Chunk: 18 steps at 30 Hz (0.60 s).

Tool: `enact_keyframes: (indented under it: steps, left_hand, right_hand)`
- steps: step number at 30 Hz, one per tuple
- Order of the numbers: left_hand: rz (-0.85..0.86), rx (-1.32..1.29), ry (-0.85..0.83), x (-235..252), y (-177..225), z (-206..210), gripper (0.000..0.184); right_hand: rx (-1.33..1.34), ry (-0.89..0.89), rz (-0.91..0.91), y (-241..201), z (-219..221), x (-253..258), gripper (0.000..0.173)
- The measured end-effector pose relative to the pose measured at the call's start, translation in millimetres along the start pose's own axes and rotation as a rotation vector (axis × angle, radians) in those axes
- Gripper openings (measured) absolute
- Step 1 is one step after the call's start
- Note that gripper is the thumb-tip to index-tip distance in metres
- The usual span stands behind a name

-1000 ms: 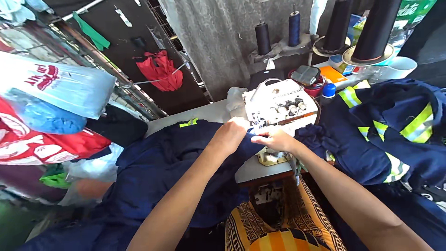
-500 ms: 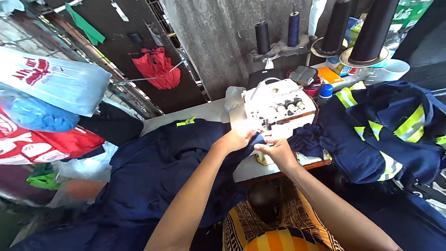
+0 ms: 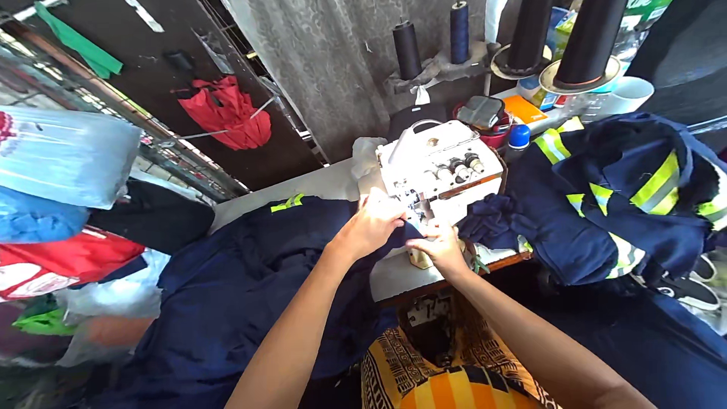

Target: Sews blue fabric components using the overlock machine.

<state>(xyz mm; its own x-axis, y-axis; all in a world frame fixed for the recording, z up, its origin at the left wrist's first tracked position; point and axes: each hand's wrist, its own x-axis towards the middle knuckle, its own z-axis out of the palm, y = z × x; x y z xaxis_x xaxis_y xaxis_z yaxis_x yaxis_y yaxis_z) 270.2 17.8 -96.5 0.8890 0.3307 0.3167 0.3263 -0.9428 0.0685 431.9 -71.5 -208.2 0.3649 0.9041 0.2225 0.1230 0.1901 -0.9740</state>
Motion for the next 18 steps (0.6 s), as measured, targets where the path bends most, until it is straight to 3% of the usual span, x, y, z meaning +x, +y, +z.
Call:
enact_keyframes:
  steps: [3, 7, 10, 12, 15, 18]
  left_hand:
    - [-0.118, -0.004, -0.017, 2.3, 29.9, -9.6, 0.009]
    - [-0.187, -0.112, -0.062, 1.0, 44.2, -1.3, 0.031]
    - [-0.180, -0.131, -0.230, 3.3, 30.2, 4.0, 0.027]
    - [-0.146, -0.047, -0.300, 7.0, 18.2, 6.9, 0.035]
    - [-0.078, 0.096, -0.243, 11.5, -2.7, 0.6, 0.042]
    - [-0.166, 0.237, -0.236, 14.0, -12.0, -25.8, 0.028]
  right_hand:
    - [-0.156, -0.094, -0.027, -12.1, -8.4, 22.4, 0.019]
    - [-0.094, -0.251, -0.137, -19.0, -23.9, 22.4, 0.012]
    - [-0.142, -0.218, -0.158, -10.2, -24.7, 5.8, 0.013]
    - [-0.139, -0.174, -0.121, 0.6, -21.7, 3.7, 0.016]
    - [-0.173, -0.107, -0.135, -2.6, -16.3, 17.9, 0.016]
    - [-0.263, -0.068, -0.150, -8.9, -14.5, 29.2, 0.022]
